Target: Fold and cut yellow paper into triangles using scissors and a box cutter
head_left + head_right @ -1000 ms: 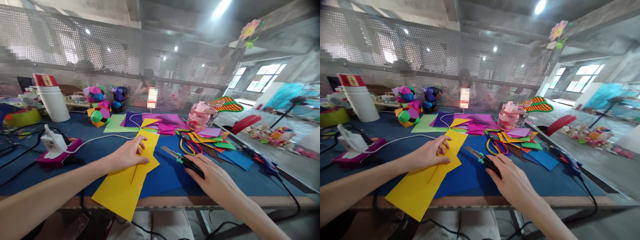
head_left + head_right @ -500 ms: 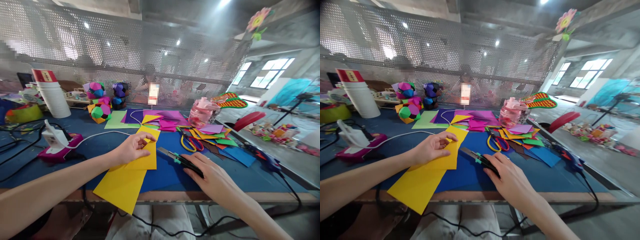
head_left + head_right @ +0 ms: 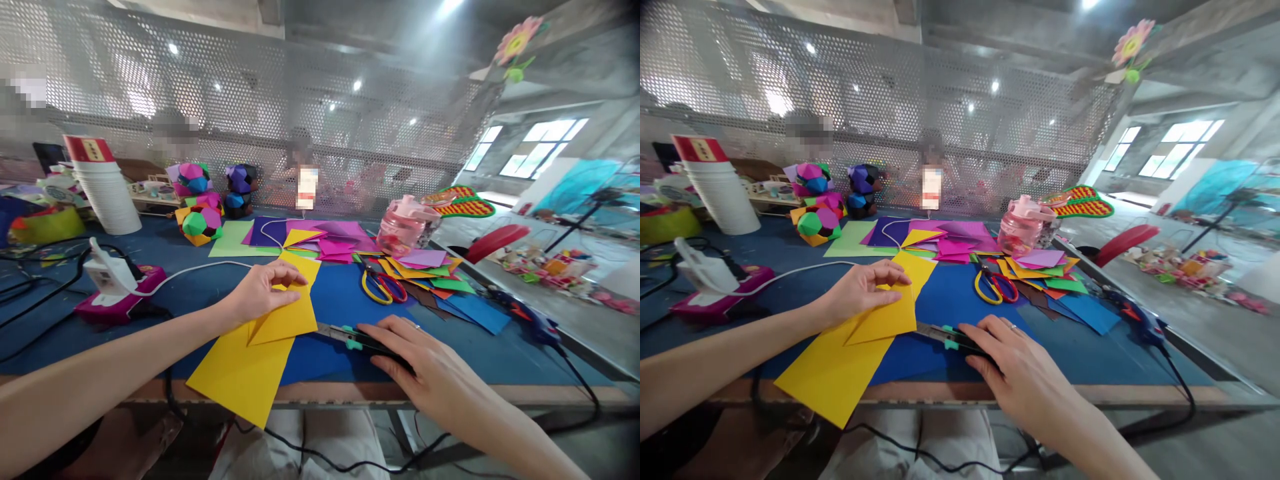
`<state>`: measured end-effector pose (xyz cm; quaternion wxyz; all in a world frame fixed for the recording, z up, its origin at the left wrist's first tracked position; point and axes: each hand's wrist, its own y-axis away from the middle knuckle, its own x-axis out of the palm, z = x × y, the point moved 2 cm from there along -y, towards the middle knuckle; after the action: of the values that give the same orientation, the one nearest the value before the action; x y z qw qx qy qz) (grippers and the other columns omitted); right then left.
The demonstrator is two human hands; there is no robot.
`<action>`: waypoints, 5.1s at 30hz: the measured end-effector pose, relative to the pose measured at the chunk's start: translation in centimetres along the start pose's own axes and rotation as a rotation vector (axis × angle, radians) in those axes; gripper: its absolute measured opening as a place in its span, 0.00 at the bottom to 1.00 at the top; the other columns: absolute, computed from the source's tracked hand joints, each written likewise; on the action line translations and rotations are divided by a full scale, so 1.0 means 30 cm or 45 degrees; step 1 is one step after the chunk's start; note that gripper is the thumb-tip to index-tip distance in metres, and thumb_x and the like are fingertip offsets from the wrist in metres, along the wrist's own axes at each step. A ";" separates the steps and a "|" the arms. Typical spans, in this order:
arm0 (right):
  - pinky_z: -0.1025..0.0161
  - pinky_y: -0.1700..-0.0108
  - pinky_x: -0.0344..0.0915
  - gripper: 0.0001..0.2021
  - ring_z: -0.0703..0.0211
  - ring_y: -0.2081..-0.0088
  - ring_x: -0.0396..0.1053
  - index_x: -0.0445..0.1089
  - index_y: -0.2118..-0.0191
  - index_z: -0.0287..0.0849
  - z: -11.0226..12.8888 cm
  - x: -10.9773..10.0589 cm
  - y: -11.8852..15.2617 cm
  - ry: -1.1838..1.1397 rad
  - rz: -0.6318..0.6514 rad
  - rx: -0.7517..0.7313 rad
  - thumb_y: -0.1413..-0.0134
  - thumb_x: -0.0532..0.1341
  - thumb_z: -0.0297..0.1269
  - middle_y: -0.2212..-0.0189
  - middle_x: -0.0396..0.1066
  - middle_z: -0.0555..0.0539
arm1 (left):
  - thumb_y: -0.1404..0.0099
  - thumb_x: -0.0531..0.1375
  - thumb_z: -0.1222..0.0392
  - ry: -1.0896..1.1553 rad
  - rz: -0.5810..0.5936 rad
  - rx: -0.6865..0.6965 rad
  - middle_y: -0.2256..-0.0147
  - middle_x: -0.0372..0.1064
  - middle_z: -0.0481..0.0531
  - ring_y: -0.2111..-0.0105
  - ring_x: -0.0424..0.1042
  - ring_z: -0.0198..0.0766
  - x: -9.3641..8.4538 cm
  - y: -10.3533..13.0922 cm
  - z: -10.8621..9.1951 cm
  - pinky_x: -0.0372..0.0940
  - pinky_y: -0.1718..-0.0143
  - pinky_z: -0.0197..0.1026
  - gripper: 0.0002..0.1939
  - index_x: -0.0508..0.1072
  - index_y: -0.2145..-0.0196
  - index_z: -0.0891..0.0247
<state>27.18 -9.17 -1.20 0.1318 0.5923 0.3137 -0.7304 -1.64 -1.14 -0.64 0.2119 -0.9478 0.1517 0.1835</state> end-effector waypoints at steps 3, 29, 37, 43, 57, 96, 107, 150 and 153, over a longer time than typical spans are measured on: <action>0.53 0.53 0.73 0.18 0.51 0.53 0.73 0.67 0.41 0.52 -0.038 -0.007 0.009 0.050 -0.116 0.076 0.34 0.54 0.41 0.50 0.71 0.44 | 0.41 0.64 0.59 0.054 0.041 0.081 0.60 0.72 0.54 0.57 0.72 0.41 -0.001 0.002 -0.017 0.68 0.52 0.44 0.08 0.78 0.64 0.62; 0.51 0.52 0.70 0.19 0.51 0.53 0.69 0.64 0.39 0.47 0.001 0.009 0.003 0.011 0.014 -0.017 0.33 0.53 0.34 0.51 0.68 0.42 | 0.37 0.63 0.57 0.035 -0.014 0.054 0.55 0.71 0.53 0.60 0.71 0.38 0.025 0.022 -0.013 0.66 0.69 0.34 0.12 0.80 0.56 0.60; 0.49 0.50 0.68 0.21 0.50 0.52 0.68 0.65 0.38 0.46 -0.071 0.001 -0.030 0.078 0.102 -0.044 0.34 0.54 0.32 0.52 0.67 0.41 | 0.33 0.60 0.49 -0.627 0.101 0.216 0.43 0.63 0.61 0.44 0.67 0.51 0.097 0.026 0.021 0.64 0.42 0.53 0.26 0.70 0.42 0.64; 0.48 0.49 0.68 0.25 0.50 0.51 0.67 0.60 0.34 0.49 -0.070 -0.011 -0.027 0.100 0.198 -0.119 0.35 0.53 0.29 0.52 0.66 0.41 | 0.25 0.49 0.49 -0.909 0.369 0.332 0.31 0.47 0.58 0.32 0.48 0.50 0.120 0.037 0.013 0.49 0.33 0.55 0.23 0.69 0.42 0.65; 0.53 0.56 0.69 0.37 0.52 0.58 0.68 0.53 0.31 0.53 0.000 -0.027 -0.017 0.255 0.361 -0.224 0.44 0.49 0.18 0.56 0.64 0.41 | 0.22 0.37 0.47 -0.829 0.973 0.234 0.29 0.38 0.41 0.29 0.35 0.41 0.089 0.006 0.016 0.27 0.31 0.58 0.26 0.45 0.30 0.45; 0.56 0.59 0.68 0.39 0.54 0.60 0.67 0.46 0.29 0.53 0.010 -0.026 0.056 0.333 0.389 -0.152 0.43 0.49 0.18 0.55 0.62 0.42 | 0.23 0.36 0.49 -0.968 0.792 0.148 0.28 0.33 0.48 0.29 0.35 0.47 0.189 -0.014 0.003 0.33 0.32 0.63 0.28 0.44 0.29 0.55; 0.56 0.59 0.67 0.41 0.54 0.61 0.67 0.53 0.31 0.56 -0.132 -0.086 0.124 0.392 0.386 -0.122 0.48 0.51 0.16 0.56 0.64 0.43 | 0.23 0.37 0.50 -0.929 0.878 0.204 0.28 0.37 0.52 0.29 0.39 0.47 0.282 -0.073 -0.039 0.42 0.32 0.57 0.29 0.39 0.28 0.57; 0.51 0.57 0.70 0.37 0.49 0.56 0.69 0.51 0.30 0.47 0.003 -0.072 0.094 0.315 0.449 -0.128 0.46 0.47 0.17 0.52 0.63 0.38 | 0.23 0.38 0.48 -0.843 1.032 0.345 0.28 0.35 0.42 0.29 0.34 0.41 0.190 -0.058 -0.015 0.27 0.31 0.54 0.27 0.43 0.29 0.47; 0.51 0.58 0.70 0.36 0.49 0.56 0.69 0.52 0.31 0.46 0.010 -0.068 0.085 0.302 0.463 -0.139 0.45 0.47 0.18 0.53 0.63 0.37 | 0.22 0.38 0.48 -0.866 1.042 0.330 0.28 0.34 0.42 0.29 0.33 0.40 0.190 -0.057 -0.017 0.27 0.31 0.54 0.27 0.43 0.29 0.48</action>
<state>28.92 -11.69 -0.01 0.2556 0.7129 0.2541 -0.6016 4.20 -1.09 -1.96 0.2755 -0.6646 0.4525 0.5270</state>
